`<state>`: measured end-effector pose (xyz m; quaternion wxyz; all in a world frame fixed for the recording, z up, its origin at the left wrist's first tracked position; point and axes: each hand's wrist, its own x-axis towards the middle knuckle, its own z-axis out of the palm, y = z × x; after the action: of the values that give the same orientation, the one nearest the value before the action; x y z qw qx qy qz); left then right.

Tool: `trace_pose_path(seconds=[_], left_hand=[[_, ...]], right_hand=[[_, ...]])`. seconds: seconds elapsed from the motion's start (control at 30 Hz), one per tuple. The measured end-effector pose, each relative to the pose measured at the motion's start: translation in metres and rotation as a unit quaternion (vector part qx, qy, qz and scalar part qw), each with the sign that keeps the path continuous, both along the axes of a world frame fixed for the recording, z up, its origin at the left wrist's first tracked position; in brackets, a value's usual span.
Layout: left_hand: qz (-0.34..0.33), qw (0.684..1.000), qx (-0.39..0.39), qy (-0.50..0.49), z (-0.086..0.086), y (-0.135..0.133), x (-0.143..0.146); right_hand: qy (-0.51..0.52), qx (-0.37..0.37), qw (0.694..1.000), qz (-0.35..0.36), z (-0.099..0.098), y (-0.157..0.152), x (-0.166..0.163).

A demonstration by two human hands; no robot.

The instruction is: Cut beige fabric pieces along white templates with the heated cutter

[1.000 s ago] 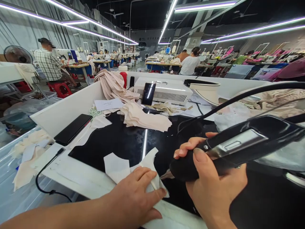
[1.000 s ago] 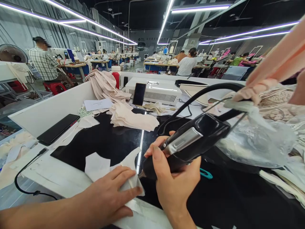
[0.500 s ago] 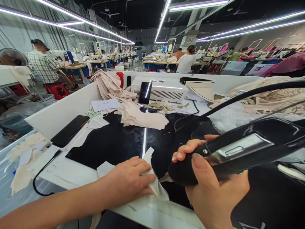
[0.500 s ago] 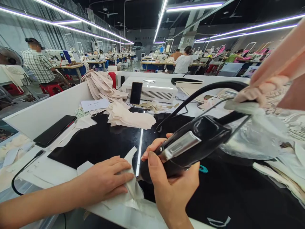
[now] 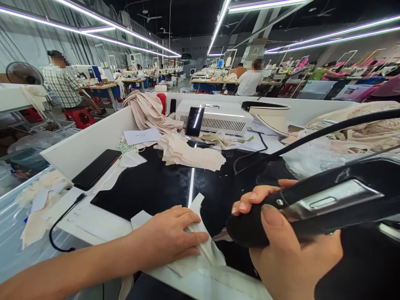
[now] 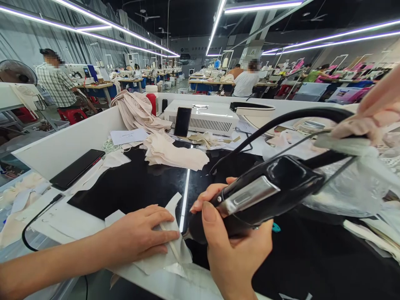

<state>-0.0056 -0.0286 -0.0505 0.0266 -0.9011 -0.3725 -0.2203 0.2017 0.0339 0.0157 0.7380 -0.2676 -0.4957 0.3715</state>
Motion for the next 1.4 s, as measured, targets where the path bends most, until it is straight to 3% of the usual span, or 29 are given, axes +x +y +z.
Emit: trace_pose_path(seconds=[0.23,0.93,1.17,1.3,1.4], left_hand=[[-0.002,1.0,0.006,-0.004,-0.005,0.0,0.0],[0.018,0.999,-0.032,-0.022,0.0,-0.004,0.011],[-0.019,1.0,-0.006,-0.019,0.014,0.029,-0.003],[-0.085,0.994,-0.073,0.009,0.016,0.055,-0.009],[-0.081,0.988,-0.124,0.033,0.015,0.063,-0.015]], right_hand=[[0.043,0.005,0.999,-0.012,0.006,0.01,-0.012],[0.005,-0.009,1.0,0.002,-0.003,0.022,-0.018],[0.026,-0.01,1.0,0.011,-0.003,0.022,-0.018],[0.026,-0.013,1.0,0.01,-0.003,0.02,-0.021],[0.024,-0.007,1.0,0.006,-0.002,0.019,-0.021]])
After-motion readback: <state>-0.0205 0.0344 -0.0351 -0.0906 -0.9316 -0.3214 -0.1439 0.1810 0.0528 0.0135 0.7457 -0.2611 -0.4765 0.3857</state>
